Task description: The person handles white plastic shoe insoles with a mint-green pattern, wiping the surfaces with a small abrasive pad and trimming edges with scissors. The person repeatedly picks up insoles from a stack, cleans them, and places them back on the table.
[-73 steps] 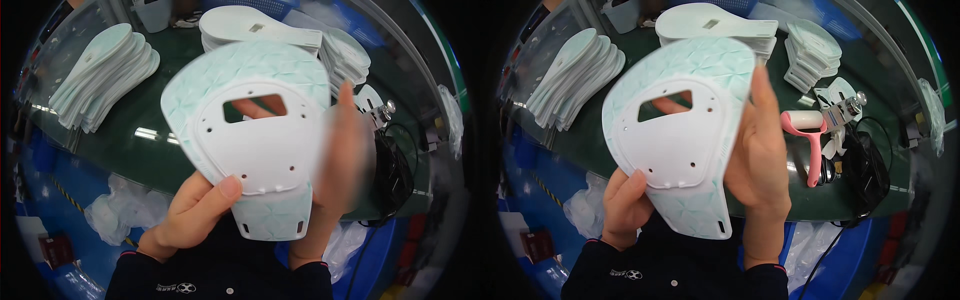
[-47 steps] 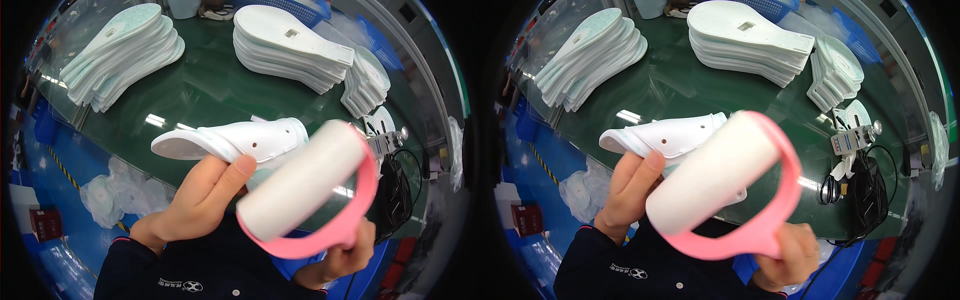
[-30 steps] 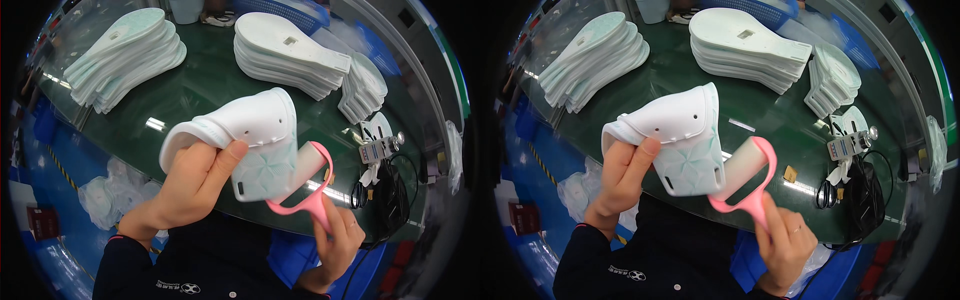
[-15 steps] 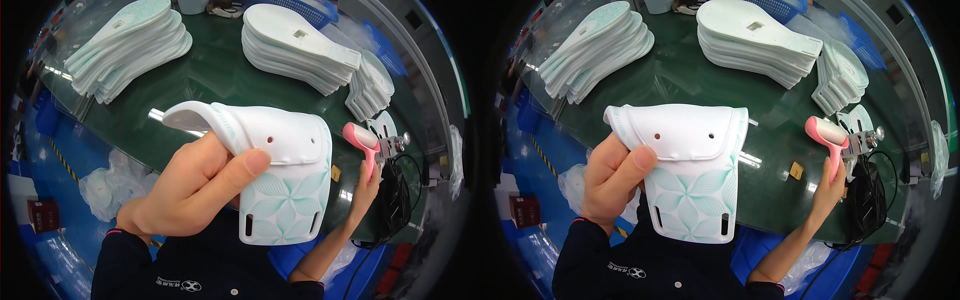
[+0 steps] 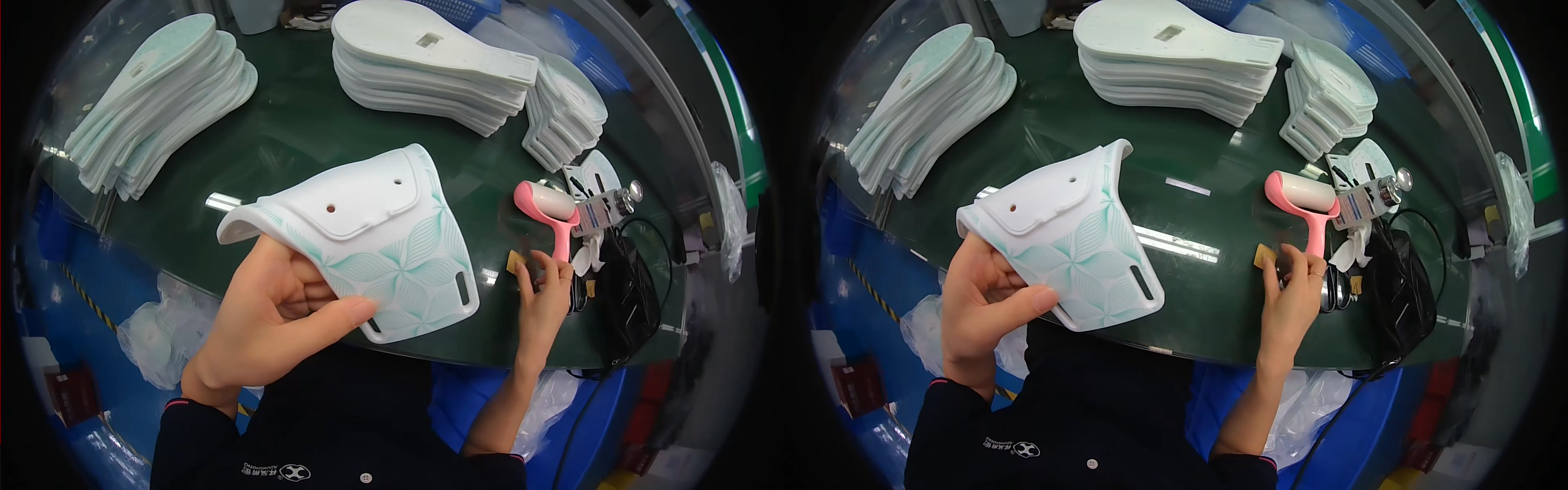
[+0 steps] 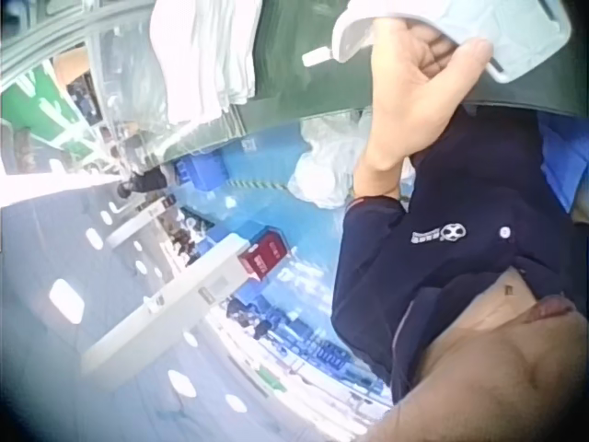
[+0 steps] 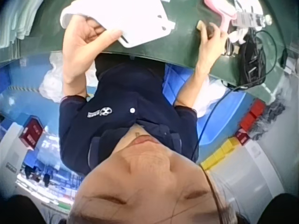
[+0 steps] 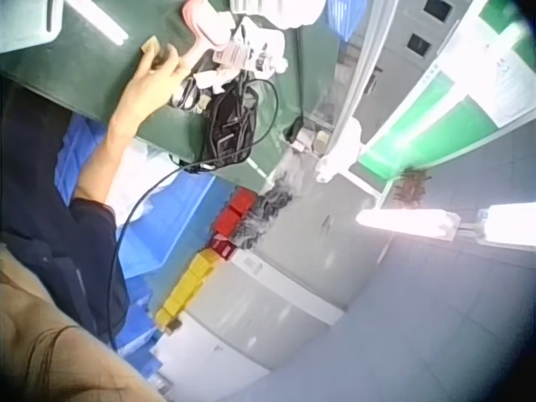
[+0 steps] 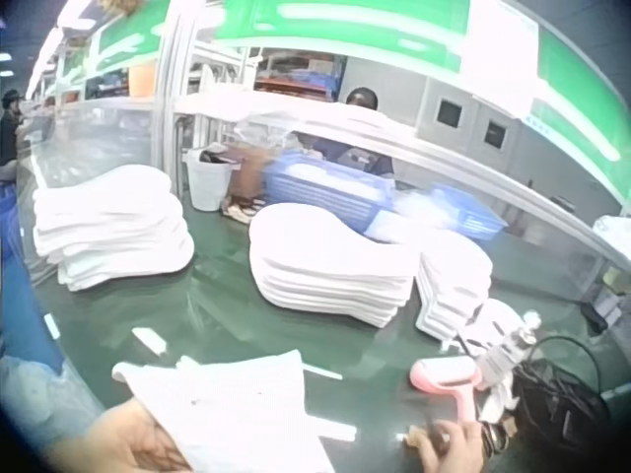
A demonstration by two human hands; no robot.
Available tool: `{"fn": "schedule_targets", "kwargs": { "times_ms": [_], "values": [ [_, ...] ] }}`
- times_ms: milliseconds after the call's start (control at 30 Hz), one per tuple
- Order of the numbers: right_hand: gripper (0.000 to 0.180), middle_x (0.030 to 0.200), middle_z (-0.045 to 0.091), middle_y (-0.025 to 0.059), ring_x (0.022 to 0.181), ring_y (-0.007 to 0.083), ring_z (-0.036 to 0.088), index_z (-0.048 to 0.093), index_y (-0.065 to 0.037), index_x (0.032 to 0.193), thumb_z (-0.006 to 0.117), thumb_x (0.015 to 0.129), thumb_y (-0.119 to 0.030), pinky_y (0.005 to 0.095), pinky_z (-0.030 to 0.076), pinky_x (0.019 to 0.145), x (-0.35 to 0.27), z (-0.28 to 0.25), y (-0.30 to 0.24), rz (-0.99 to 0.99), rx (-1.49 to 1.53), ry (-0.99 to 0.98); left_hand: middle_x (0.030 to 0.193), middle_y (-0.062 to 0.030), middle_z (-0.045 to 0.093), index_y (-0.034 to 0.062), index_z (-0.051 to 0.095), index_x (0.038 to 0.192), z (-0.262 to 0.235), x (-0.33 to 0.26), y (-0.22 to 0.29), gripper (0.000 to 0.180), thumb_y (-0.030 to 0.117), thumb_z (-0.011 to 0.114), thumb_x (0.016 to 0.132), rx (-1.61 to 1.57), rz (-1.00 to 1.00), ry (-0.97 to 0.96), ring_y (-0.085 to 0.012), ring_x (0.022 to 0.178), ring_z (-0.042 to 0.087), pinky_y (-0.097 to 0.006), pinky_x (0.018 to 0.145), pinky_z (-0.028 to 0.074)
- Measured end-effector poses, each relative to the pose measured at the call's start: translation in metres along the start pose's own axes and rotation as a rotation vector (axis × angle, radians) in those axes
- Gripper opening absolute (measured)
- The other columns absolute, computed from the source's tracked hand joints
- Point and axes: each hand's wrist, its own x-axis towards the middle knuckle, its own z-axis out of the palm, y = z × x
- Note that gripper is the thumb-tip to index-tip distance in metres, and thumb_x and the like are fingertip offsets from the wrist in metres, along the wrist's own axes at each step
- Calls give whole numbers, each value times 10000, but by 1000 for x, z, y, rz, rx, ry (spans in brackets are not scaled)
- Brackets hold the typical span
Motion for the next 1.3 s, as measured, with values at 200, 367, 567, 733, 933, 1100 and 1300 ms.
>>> {"fn": "schedule_targets", "kwargs": {
  "times_ms": [200,367,567,733,933,1100,1300],
  "values": [
    [146,910,462,84,750,195,488,548,-9,844,639,742,-57,314,414,673,0,8,3,8,67,20,1146,-185,498,-42,186,1280,1,-7,1,602,-64,538,793,-26,-18,-43,-212,1044,525,-296,852,442],
    [144,911,486,86,766,203,485,534,-1,863,613,774,-83,314,408,680,-7,14,5,-11,-35,40,1159,-189,490,-41,130,1286,1,-15,3,623,-72,520,802,-63,11,-70,-213,1072,506,-310,874,427],
    [95,813,507,83,710,143,507,490,8,867,548,836,-60,273,425,631,-9,13,4,86,157,59,1145,-194,495,-65,123,1267,5,-20,0,634,-98,530,782,-24,127,-109,-214,1040,529,-299,853,453],
    [113,875,542,112,705,129,567,417,22,973,460,884,-33,249,509,624,-21,-15,-44,75,655,238,1003,-172,580,-109,255,1185,6,-15,-15,530,-68,579,767,140,257,17,-194,893,602,-262,748,504],
    [314,754,511,104,520,145,532,439,55,994,553,701,51,228,438,463,-48,-60,-108,-293,1148,-11,889,-153,625,-110,406,1078,21,-12,-22,413,-29,633,743,199,265,131,-167,794,629,-242,676,515],
    [307,703,561,117,534,150,535,514,61,908,602,619,115,228,410,510,-54,-44,-123,-320,1266,-177,836,-144,637,-92,530,968,25,-16,-22,286,-26,653,718,344,274,159,-160,758,638,-233,642,513],
    [251,601,547,113,472,159,510,552,65,716,563,482,154,220,379,444,-57,-36,-127,-206,1403,-43,823,-143,640,-93,570,921,32,-19,-19,233,-38,648,709,150,307,242,-168,743,640,-236,634,517]
  ]
}}
